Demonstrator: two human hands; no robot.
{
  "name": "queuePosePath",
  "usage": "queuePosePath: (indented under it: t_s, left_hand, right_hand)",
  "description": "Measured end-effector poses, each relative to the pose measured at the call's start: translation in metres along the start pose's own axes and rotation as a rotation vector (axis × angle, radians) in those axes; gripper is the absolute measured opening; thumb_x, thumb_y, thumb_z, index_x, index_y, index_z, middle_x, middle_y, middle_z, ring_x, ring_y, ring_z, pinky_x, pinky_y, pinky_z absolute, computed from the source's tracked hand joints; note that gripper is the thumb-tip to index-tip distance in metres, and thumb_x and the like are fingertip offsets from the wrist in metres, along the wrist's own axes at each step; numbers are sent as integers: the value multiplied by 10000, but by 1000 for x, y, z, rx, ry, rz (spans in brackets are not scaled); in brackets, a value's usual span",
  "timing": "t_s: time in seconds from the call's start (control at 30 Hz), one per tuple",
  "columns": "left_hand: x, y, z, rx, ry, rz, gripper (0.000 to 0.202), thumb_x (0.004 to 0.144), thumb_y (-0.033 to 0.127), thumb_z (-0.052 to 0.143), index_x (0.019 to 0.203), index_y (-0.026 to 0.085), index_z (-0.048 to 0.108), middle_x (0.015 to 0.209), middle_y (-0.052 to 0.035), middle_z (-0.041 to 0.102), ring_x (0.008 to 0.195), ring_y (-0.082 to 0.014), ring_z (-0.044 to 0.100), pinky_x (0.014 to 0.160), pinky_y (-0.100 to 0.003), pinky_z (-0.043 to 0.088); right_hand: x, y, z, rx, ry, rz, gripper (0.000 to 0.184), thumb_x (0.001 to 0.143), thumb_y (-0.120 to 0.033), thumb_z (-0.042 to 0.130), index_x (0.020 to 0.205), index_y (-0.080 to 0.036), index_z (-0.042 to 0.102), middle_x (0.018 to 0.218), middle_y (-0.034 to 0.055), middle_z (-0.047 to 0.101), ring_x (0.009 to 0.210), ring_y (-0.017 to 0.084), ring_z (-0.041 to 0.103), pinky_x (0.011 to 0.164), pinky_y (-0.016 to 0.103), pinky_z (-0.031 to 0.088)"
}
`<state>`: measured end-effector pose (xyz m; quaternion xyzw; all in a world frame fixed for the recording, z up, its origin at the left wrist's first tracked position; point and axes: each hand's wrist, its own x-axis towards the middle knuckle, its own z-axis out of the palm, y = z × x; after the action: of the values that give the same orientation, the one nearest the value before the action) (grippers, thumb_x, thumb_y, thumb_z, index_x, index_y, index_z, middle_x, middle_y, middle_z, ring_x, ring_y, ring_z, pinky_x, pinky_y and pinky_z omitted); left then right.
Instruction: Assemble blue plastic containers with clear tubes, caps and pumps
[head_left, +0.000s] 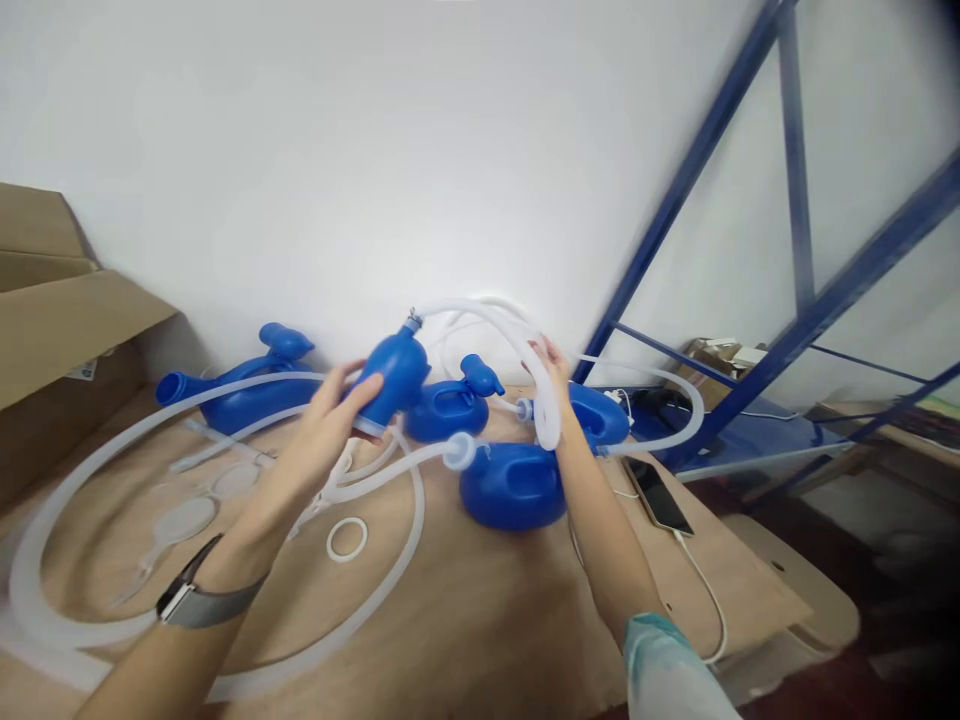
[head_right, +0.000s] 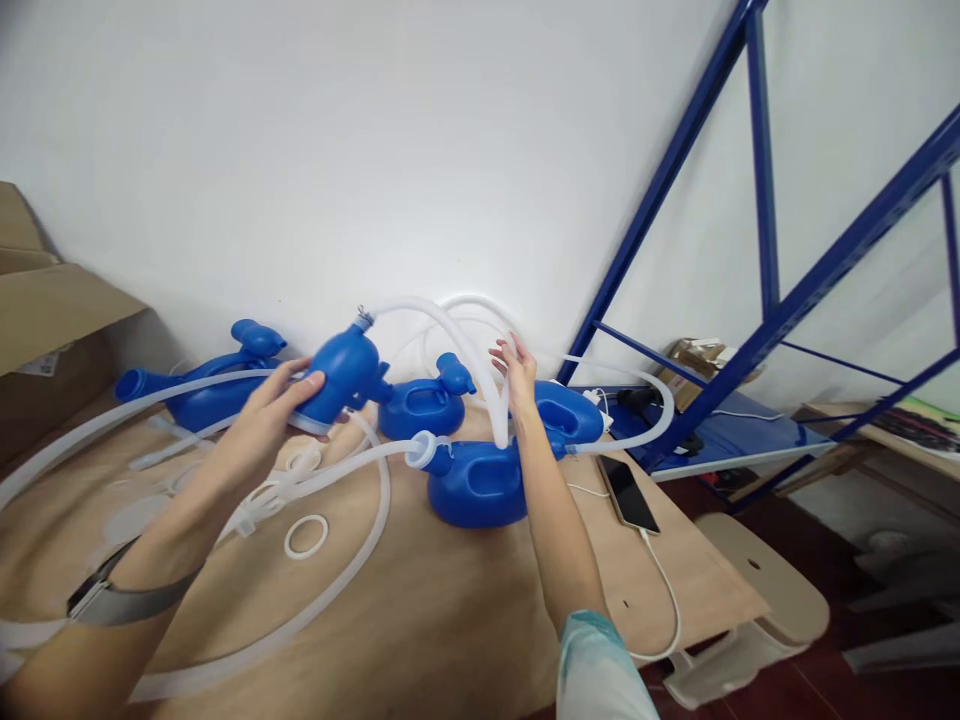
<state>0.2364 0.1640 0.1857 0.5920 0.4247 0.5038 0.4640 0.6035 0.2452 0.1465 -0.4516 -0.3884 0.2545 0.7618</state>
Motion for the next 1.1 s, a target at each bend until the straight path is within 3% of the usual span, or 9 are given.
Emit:
queuePosePath:
  t_s: [0.13,0.23,0.37,0.5,0.63,0.73,0.87,1.0,1.1]
  left_hand:
    - [-27,1,30,-214,-185,-219,701,921,542,671,1519,220,498,1299,-143,695,904,-274,766,584,-317,627]
    - [-53,-5,49,-218,-292,-281,705,915,558,648,1542,279,489,1445,-131,630,1015,-305,757,656,-360,653]
    - [-76,-19,85,-112,-424,-312,719,924,578,646,1581,345,471,1613,-92,493,1195,-325,687,771,-377,671]
    - [-79,-41,123,-107,-494,-345,735,955,576,614,1616,313,428,1643,-124,442,1234,-345,646,751,-386,681]
    - [-71,-59,147,-70,-488,-311,719,1010,606,518,1642,306,355,1661,-154,382,1306,-353,596,754,-363,673]
    - [-68,-63,158,-3,-466,-204,694,1031,613,470,1641,308,341,1604,-171,407,1358,-340,564,802,-358,658]
    - [-61,-63,172,98,-363,-70,660,1054,596,425,1622,263,381,1509,-201,447,1373,-334,550,964,-425,610]
    - [-52,-67,184,100,-300,-19,582,1073,522,421,1588,253,427,1457,-180,468,1393,-321,520,1084,-471,540]
    - [-49,-68,183,99,-349,-1,582,1067,514,453,1590,258,427,1427,-165,491,1417,-305,506,1166,-472,476]
  right_hand:
    - [-27,-12,-41,55,48,-101,462,815,-362,804,1241,-322,629,1019,-29,770,866,147,743,778,267,595]
    - [-60,-13,-74,-115,-15,-93,364,864,-403,800,1177,-325,632,907,-28,761,800,186,727,772,324,609]
    - [-103,-2,-98,-282,-97,-53,269,876,-488,796,983,-269,682,905,20,764,900,239,720,911,406,594]
    - [-122,10,-100,-314,-173,57,371,812,-603,801,872,-254,689,875,37,764,889,270,715,957,458,577]
    - [-126,17,-98,-318,-187,84,472,732,-702,814,810,-247,716,854,49,764,911,303,715,973,474,565]
    - [-134,16,-99,-318,-215,98,483,732,-695,825,898,-246,761,958,67,791,974,316,720,957,453,568]
    - [-149,9,-98,-337,-306,139,461,740,-680,836,829,-233,772,863,63,780,886,311,706,862,445,583]
    - [-161,7,-101,-287,-290,165,440,790,-632,831,974,-234,795,960,75,793,927,313,719,948,481,569]
    - [-167,15,-109,-302,-276,146,534,717,-570,908,1118,-251,761,994,63,778,972,313,725,1003,502,563]
